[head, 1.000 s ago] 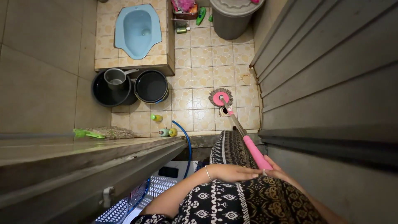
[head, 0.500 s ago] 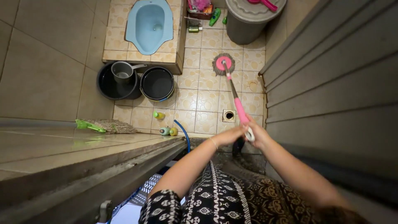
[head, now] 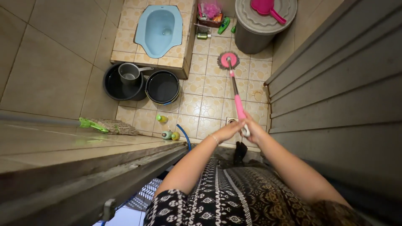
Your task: The person mops the tiled floor of a bathroom using a pink-handled mop, moving it around the floor drain and towards the squat toilet.
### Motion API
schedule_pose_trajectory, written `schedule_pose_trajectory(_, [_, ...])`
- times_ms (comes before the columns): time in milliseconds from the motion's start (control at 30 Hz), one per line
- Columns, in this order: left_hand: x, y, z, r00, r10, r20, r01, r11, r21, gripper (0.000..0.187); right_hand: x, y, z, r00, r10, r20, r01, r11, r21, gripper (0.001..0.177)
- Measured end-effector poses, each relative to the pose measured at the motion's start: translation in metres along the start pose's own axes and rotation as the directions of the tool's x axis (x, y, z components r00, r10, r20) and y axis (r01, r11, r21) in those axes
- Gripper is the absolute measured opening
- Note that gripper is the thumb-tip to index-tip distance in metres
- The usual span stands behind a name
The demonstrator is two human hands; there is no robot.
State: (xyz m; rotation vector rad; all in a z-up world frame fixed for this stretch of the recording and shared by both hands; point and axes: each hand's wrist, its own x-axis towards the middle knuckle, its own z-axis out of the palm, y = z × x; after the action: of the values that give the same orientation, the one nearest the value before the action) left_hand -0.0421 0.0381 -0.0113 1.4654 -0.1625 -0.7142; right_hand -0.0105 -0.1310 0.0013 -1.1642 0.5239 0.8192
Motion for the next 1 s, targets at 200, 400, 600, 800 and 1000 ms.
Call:
schedule_pose_trajectory(200, [-0.121,0.035,0.043,0.938,-0.102,0.331,0.103,0.995,0.015,0.077,-0.148,0.061,0.006,0.99,0.141,-0.024,-0.143,0.985,-0.101,0.082])
schedule_pose_trajectory(400, [-0.2,0.053,0.083,0.798,-0.108,0.593,0.019,0.988,0.154,0.09,-0.189,0.159,-0.076,0.969,0.242,0.055,-0.231,0.961,-0.151,0.087])
schedule_pose_trajectory(600, [-0.214,0.051,0.093,0.787,-0.115,0.606,0.013,0.985,0.171,0.09,-0.163,0.173,-0.096,0.98,0.139,0.144,-0.035,0.826,-0.563,0.091])
schedule_pose_trajectory(800, [-0.184,0.043,0.076,0.863,0.005,0.505,-0.021,0.999,0.026,0.09,-0.166,0.107,-0.016,0.987,0.144,0.074,-0.13,0.976,-0.176,0.08])
schedule_pose_trajectory(1000, [-0.093,-0.001,0.006,0.984,-0.127,0.125,0.15,0.97,-0.19,0.079,-0.047,0.042,0.038,0.992,0.004,0.124,-0.011,0.999,0.05,0.072])
